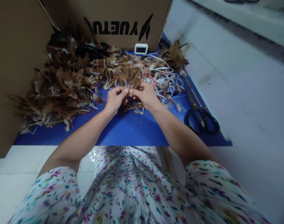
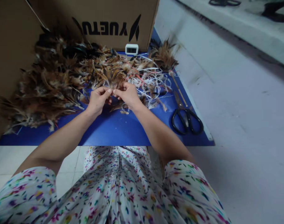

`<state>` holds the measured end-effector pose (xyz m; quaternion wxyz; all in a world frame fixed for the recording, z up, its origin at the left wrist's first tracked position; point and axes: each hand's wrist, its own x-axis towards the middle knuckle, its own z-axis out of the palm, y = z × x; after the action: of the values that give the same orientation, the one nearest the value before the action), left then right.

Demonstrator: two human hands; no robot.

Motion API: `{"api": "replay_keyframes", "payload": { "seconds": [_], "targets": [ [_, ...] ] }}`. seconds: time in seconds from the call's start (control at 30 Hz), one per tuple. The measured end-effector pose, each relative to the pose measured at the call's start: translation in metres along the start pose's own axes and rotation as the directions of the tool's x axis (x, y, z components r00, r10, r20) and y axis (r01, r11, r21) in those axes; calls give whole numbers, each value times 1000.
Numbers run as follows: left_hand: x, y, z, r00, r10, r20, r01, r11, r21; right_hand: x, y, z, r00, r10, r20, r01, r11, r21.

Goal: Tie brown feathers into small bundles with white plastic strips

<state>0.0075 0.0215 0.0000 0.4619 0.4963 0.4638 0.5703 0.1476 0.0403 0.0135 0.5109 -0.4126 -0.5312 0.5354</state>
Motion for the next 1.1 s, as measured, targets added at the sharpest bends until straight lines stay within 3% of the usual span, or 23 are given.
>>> {"api": "replay_keyframes", "payload": {
  "seconds": [0.37,0.67,1.1],
  "targets": [
    [0,1,-2,999,-26,18,26,999,-21,-3,-4,1,1000,1,-1,-1,1000,2],
    [6,-3,-4,998,-62,-2,62,997,-35,0,-10,-5,997,71,-7,-70,994,83],
    [3,-2,-3,999,15,43,-18,998,64,-2,-10,-3,999,-28,19,28,1000,8]
  ]
}}
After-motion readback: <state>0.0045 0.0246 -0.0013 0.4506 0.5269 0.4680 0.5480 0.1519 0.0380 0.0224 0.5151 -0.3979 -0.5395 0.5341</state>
